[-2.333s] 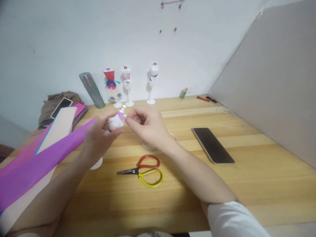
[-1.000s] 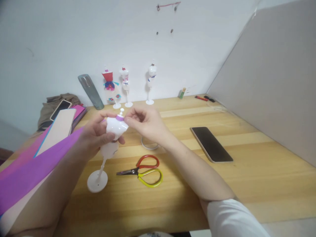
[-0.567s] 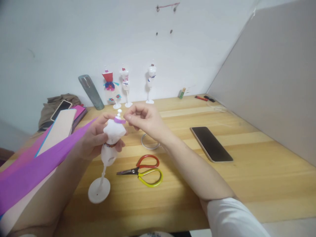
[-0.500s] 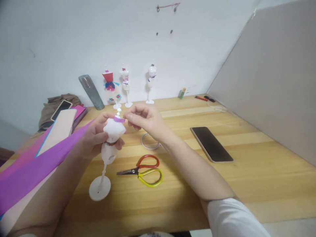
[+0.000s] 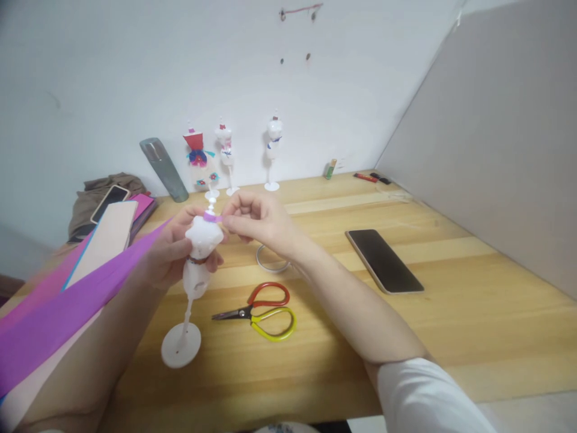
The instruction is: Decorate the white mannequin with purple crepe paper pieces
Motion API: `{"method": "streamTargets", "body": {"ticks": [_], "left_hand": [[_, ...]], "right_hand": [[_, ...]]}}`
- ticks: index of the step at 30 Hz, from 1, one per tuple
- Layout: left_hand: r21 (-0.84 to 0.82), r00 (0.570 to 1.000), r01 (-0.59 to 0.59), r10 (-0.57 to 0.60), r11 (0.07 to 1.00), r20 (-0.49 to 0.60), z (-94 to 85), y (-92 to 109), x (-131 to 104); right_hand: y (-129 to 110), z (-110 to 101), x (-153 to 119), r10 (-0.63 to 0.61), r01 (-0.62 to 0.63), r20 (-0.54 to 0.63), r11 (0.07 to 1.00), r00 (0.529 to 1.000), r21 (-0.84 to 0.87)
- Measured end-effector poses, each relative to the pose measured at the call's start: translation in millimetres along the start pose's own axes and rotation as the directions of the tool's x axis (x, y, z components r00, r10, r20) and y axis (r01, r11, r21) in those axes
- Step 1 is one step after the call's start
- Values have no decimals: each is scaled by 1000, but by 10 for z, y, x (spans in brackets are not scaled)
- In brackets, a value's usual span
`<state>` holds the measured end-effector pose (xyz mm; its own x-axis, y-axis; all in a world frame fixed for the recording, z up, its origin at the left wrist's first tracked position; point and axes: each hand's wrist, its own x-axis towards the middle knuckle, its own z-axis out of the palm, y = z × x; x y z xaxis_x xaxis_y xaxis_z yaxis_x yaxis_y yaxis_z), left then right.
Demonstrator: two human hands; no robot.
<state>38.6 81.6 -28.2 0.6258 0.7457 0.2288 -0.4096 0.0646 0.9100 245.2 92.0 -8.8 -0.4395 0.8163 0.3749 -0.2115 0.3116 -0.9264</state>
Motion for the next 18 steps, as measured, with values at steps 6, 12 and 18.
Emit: {"method": "streamTargets", "body": {"ticks": [6,12,18], "left_hand": [[-1,1000,5,-5,1000,-14,-22,-17,-8],[-42,1000,19,-19,999,-4,-3,-56,6],[-90,999,48,-48,995,8,1,-100,19]], "right_hand": [[31,38,15,22,-22,-5,1000,1000,22],[53,75,22,32,-32,-25,999,999,12],[59,32,34,47,-48,35,999,998,14]]}}
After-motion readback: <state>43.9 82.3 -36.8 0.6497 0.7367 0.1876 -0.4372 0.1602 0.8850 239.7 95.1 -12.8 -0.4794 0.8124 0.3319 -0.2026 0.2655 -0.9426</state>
